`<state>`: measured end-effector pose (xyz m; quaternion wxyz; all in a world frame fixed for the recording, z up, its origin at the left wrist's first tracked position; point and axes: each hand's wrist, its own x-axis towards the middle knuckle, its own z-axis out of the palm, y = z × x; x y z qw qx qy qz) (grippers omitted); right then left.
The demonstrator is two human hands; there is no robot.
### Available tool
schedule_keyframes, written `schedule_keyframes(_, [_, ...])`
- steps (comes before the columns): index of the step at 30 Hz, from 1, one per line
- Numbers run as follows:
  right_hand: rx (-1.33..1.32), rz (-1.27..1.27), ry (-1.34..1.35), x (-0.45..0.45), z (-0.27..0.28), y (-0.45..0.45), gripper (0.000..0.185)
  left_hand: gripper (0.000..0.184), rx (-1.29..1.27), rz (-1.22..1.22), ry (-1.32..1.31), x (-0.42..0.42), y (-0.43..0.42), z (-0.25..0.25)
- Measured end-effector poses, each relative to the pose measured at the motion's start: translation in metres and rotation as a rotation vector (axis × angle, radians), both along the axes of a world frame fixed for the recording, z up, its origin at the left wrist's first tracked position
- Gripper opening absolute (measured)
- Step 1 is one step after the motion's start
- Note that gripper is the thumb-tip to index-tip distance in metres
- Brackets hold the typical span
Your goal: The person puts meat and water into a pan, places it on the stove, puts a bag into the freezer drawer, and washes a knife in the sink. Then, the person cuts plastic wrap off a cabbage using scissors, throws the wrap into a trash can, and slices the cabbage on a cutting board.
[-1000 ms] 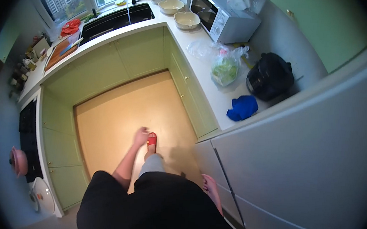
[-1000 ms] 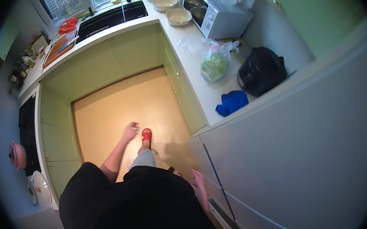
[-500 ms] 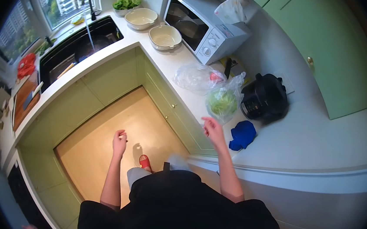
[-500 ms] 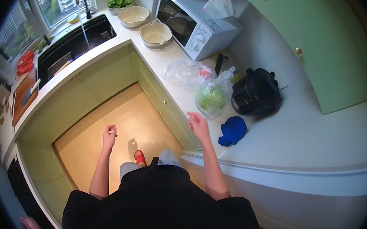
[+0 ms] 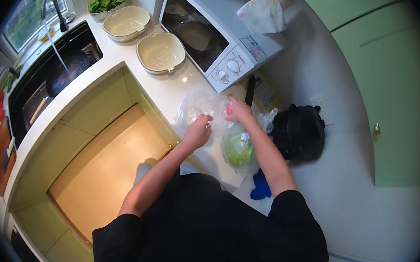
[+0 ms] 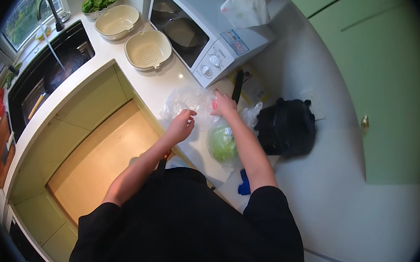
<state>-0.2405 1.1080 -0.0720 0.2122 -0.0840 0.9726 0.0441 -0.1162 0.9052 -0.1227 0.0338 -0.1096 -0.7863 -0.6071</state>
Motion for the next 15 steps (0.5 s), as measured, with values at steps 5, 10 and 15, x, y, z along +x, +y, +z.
schedule_keyframes(5, [-0.351,-0.094,-0.061,-0.025,-0.043,0.056,0.11,0.035,-0.149,-0.075,-0.086,-0.057,0.043,-0.026])
schedule_keyframes(10, [-0.925,-0.28,-0.22,-0.018,-0.048,0.089,0.088,0.064,-0.32,-0.068,-0.082,-0.096,0.066,-0.036])
schedule_keyframes(15, [-1.031,-0.484,-0.327,0.005,-0.02,0.083,0.071,0.086,-0.547,-0.285,-0.212,-0.129,0.056,0.019])
